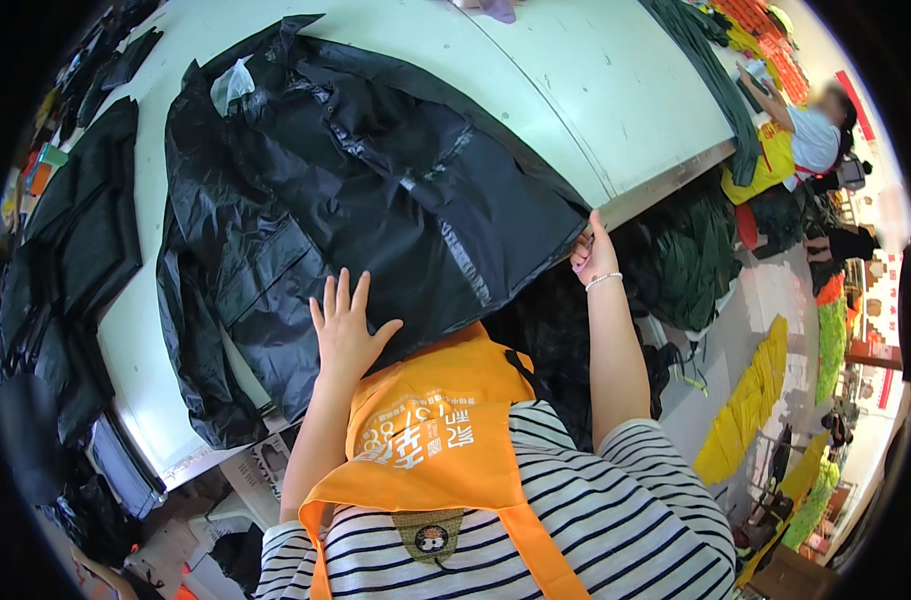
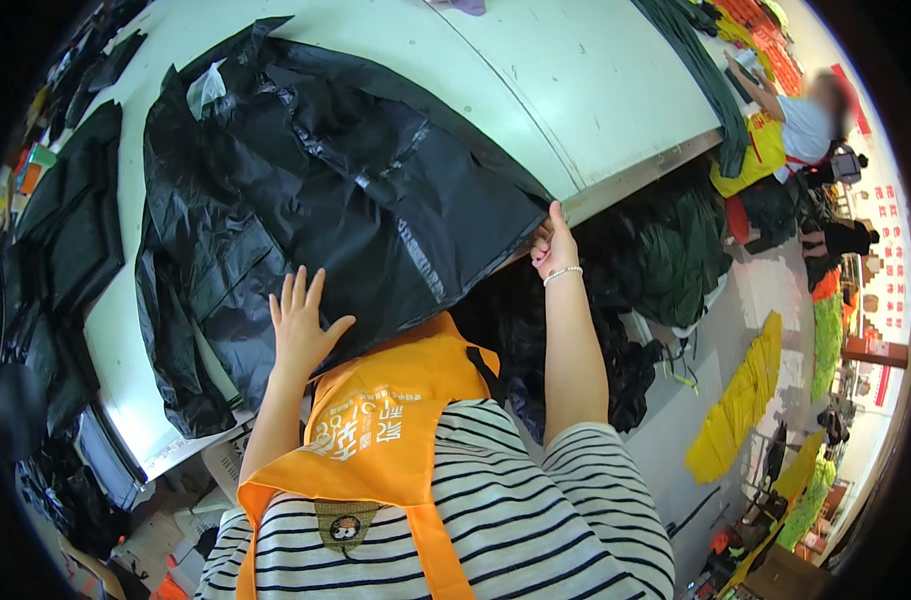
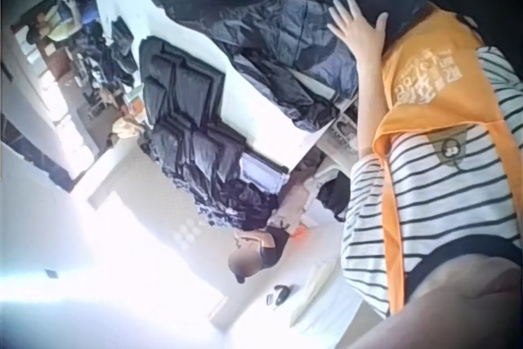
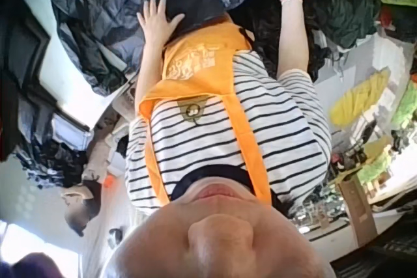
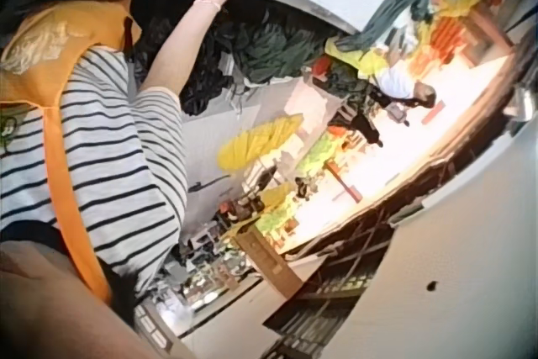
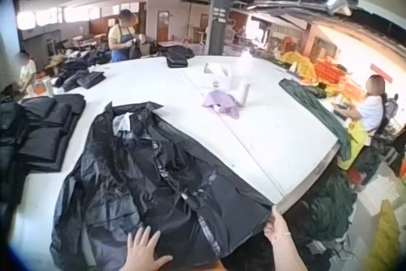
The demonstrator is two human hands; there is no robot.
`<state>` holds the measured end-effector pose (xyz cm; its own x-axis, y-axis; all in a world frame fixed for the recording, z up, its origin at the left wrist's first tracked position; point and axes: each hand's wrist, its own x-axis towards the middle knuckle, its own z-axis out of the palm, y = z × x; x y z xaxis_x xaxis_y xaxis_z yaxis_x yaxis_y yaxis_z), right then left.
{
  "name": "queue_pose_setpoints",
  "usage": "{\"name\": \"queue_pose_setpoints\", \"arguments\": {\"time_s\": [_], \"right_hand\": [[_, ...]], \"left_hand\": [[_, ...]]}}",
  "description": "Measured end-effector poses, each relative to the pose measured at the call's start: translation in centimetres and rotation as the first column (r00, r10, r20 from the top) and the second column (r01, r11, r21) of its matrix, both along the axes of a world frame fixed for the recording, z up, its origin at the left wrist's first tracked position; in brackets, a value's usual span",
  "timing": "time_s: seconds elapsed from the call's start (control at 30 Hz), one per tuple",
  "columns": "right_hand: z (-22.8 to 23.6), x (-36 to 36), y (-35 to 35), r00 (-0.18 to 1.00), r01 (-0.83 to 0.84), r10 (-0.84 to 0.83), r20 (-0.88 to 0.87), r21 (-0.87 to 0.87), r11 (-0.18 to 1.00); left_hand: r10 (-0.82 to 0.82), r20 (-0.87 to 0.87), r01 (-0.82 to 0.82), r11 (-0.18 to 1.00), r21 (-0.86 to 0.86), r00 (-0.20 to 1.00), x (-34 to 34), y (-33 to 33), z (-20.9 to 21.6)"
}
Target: The person folds a black jacket on a white table, smoothing the fabric and aligning the edges. The person then places the folded jacket into a black plastic bag and seals it with a clip.
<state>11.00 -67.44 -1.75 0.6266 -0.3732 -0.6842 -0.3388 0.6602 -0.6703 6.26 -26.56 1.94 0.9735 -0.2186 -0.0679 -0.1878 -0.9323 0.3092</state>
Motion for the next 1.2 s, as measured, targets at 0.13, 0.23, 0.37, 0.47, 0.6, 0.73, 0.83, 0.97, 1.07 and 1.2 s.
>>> {"name": "queue_pose_setpoints", "arguments": {"time_s": [0.13, 0.23, 0.37, 0.47, 0.6, 0.73, 0.83, 0.97, 1.07, 1.2], "right_hand": [[-2.4, 4.4, -3.0, 0.98, 0.012, 0.065, 0.189, -0.379, 0.925], [-3.2, 6.9, -6.7, 0.936, -0.025, 0.327, 0.128, -0.905, 0.426], [0.8, 9.4, -10.9, 0.886, -0.406, 0.274, -0.374, -0.911, 0.071], [3.7, 12.5, -11.8, 0.947, -0.001, 0.309, 0.089, -0.961, 0.278], [17.4, 11.2, 3.3, 0.602, 0.113, 0.651, 0.462, -0.856, 0.504], [17.6, 4.6, 13.2, -0.041, -0.248, 0.983, 0.181, -0.955, 0.165], [12.2, 0.4, 14.6, -0.203, -0.343, 0.974, 0.102, -0.939, 0.027], [9.1, 3.4, 7.9, 0.422, -0.156, 0.904, -0.063, -0.988, 0.005], [5.2, 6.0, 3.4, 0.43, -0.344, 0.851, -0.302, -0.926, -0.155], [4.5, 9.9, 0.2, 0.344, -0.359, 0.687, -0.641, -0.765, -0.534]], "left_hand": [[0.037, -0.039, -0.034, 0.996, 0.087, 0.999, -0.2, -0.3, -3.3], [0.113, -0.089, -0.102, 0.988, 0.114, 0.99, -0.3, -0.2, -3.0], [0.18, -0.119, -0.17, 0.981, 0.089, 0.976, -0.2, -0.7, -2.9], [0.225, -0.172, -0.227, 0.974, 0.008, 0.959, 0.9, -1.4, -2.6], [0.307, -0.458, -0.521, 0.712, -0.471, 0.834, 3.1, 0.4, -4.1], [0.036, -0.583, -0.584, 0.059, -0.809, 0.812, 4.8, -1.5, 0.4], [-0.351, -0.428, -0.553, -0.571, -0.607, 0.833, 4.5, -2.1, 0.9], [0.016, -0.897, -0.825, -0.385, -0.413, 0.442, -0.5, -1.1, -2.0], [0.009, -0.866, -0.807, -0.357, -0.47, 0.5, -1.6, -1.7, -4.7], [-0.032, -0.806, -0.763, -0.347, -0.545, 0.591, -0.8, -4.4, -0.3]]}}
